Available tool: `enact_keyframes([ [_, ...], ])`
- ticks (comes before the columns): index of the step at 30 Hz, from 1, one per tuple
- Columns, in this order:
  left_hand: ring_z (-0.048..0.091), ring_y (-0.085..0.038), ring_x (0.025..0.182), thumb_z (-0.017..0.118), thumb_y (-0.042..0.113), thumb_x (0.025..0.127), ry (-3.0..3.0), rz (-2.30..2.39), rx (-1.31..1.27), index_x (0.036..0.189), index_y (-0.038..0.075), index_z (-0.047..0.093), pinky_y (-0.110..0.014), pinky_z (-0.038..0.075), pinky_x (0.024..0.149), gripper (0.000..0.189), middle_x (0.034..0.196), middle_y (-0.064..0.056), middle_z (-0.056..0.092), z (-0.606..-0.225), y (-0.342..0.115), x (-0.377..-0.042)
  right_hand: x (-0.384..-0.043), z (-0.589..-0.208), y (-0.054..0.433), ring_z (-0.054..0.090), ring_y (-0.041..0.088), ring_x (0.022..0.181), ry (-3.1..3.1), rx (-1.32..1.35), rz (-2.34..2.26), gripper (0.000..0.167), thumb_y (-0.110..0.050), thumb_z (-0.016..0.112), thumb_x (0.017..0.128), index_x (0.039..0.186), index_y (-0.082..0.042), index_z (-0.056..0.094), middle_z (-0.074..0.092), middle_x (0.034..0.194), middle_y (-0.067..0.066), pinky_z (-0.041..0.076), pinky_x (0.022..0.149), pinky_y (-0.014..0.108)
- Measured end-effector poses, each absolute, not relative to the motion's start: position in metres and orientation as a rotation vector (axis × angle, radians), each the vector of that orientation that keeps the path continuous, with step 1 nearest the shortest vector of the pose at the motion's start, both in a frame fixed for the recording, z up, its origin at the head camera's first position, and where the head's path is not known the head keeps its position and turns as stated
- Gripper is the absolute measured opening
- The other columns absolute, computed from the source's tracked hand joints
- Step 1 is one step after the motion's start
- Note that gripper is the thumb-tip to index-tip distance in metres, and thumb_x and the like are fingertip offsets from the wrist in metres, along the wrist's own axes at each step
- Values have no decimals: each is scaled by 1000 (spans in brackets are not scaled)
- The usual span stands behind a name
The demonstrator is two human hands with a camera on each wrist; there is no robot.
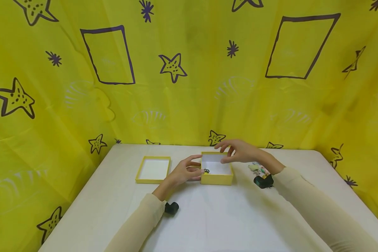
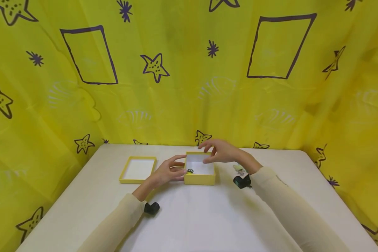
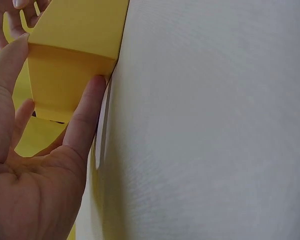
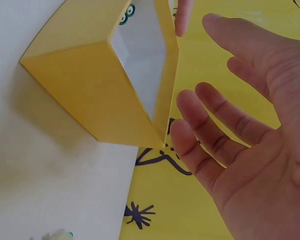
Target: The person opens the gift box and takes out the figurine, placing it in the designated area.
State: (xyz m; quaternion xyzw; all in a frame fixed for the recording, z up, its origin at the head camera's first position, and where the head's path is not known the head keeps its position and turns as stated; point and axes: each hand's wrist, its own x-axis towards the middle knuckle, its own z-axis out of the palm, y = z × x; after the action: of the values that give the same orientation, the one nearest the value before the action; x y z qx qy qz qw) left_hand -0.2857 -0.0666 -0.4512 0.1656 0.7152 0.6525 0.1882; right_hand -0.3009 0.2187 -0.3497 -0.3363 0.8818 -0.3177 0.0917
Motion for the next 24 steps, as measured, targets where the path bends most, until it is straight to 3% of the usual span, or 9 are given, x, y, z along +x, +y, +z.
enact_keyframes([
  [17,64,-31,120,75,13,95,2013,1835,510,157,17,42,-41,61,89,70,142,-22,53,-449,-67,-285,-308,-370,190,65,21,90,2520,-988,-856,56,-22,84,88,138,-9,62,68,121,17,57,81,34],
  [24,63,-30,120,75,11,96,2006,1846,514,155,18,44,-41,61,90,68,143,-23,52,-451,-68,-285,-311,-380,181,66,20,86,2470,-1009,-803,49,-17,81,89,135,-10,64,69,116,14,58,79,32],
])
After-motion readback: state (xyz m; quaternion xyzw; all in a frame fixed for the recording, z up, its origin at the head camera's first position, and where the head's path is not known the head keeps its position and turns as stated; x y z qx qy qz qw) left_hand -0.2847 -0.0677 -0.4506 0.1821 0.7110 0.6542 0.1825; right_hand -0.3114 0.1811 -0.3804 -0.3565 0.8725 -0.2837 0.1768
